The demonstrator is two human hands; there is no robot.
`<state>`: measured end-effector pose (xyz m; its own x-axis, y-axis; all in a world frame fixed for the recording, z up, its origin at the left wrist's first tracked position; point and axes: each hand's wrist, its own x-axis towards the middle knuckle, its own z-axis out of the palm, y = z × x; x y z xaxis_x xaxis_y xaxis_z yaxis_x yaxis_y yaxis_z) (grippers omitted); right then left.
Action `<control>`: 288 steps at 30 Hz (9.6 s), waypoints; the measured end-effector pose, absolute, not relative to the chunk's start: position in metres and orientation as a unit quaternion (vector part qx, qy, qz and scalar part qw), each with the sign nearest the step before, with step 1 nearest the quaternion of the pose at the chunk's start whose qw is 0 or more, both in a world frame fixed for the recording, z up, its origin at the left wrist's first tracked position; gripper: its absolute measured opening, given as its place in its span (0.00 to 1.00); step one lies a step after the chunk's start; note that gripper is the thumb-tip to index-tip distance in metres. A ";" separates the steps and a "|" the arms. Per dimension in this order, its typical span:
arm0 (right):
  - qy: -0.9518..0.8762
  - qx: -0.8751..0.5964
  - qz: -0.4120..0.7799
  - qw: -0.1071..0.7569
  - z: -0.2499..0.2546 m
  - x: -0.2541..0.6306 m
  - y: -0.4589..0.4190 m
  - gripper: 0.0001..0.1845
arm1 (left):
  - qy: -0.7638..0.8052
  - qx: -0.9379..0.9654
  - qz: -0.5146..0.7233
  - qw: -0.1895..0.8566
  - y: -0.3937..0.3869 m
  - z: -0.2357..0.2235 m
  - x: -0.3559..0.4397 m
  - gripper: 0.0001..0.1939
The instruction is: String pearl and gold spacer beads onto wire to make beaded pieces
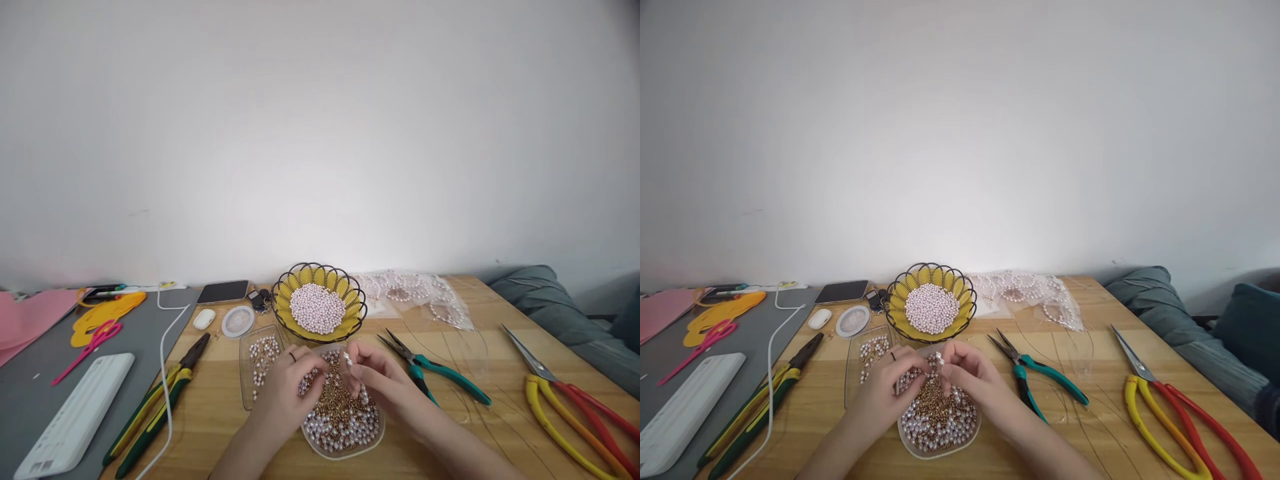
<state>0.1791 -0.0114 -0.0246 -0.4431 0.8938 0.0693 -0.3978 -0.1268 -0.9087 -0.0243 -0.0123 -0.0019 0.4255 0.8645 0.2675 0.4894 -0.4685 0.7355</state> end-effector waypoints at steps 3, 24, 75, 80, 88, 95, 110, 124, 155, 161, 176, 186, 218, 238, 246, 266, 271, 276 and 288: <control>-0.464 -0.257 0.702 0.476 -0.024 0.179 -0.011 0.19 | 0.402 0.840 0.248 0.267 -0.016 -0.004 -0.020 0.10; -0.462 -0.258 0.713 0.460 -0.025 0.175 -0.013 0.21 | 0.324 0.857 0.265 0.300 -0.022 -0.019 -0.009 0.08; -0.517 -0.267 0.736 0.346 -0.017 0.176 -0.017 0.22 | 0.299 0.647 0.525 0.464 -0.012 -0.006 -0.030 0.07; -0.520 -0.262 0.739 0.340 -0.018 0.177 -0.017 0.22 | 0.321 0.617 0.512 0.504 -0.013 -0.006 -0.032 0.05; -0.514 -0.259 0.747 0.332 -0.020 0.177 -0.016 0.21 | 0.317 0.596 0.497 0.545 -0.014 -0.002 -0.031 0.06; -0.515 -0.265 0.743 0.335 -0.015 0.177 -0.016 0.21 | 0.345 0.531 0.501 0.590 -0.021 -0.001 -0.026 0.22; -0.487 -0.233 0.719 0.438 -0.015 0.178 -0.016 0.16 | 0.415 0.818 0.246 0.314 -0.016 -0.008 -0.019 0.07; -0.481 -0.245 0.716 0.442 -0.019 0.176 -0.016 0.18 | 0.393 0.861 0.188 0.263 -0.011 -0.024 -0.020 0.07; -0.496 -0.241 0.754 0.357 -0.015 0.179 -0.020 0.20 | 0.347 0.498 0.471 0.640 -0.012 0.002 -0.030 0.14; -0.502 -0.229 0.758 0.348 -0.018 0.179 -0.020 0.19 | 0.349 0.502 0.473 0.635 -0.012 0.001 -0.030 0.14; -0.510 -0.235 0.755 0.338 -0.018 0.178 -0.021 0.19 | 0.329 0.507 0.462 0.649 -0.014 0.001 -0.029 0.11; -0.511 -0.226 0.755 0.343 -0.017 0.179 -0.019 0.19 | 0.332 0.502 0.466 0.648 -0.015 0.004 -0.029 0.12; -0.519 -0.246 0.743 0.344 -0.014 0.178 -0.019 0.19 | 0.334 0.563 0.482 0.582 -0.013 0.004 -0.029 0.11; -0.504 -0.254 0.715 0.413 -0.012 0.178 -0.019 0.17 | 0.440 0.760 0.365 0.309 -0.015 -0.001 -0.024 0.07; -0.465 -0.224 0.712 0.476 -0.026 0.178 -0.013 0.15 | 0.294 0.892 0.171 0.297 -0.023 -0.010 -0.013 0.12; -0.474 -0.261 0.705 0.459 -0.025 0.177 -0.015 0.20 | 0.348 0.870 0.155 0.312 -0.020 -0.012 -0.014 0.12; -0.469 -0.264 0.707 0.459 -0.024 0.177 -0.015 0.20 | 0.331 0.877 0.188 0.294 -0.023 -0.013 -0.013 0.13; -0.468 -0.245 0.710 0.465 -0.025 0.178 -0.014 0.18 | 0.385 0.834 0.218 0.328 -0.020 -0.011 -0.017 0.11; -0.497 -0.251 0.752 0.353 -0.012 0.174 -0.021 0.21 | 0.387 0.565 0.467 0.560 -0.010 -0.004 -0.030 0.08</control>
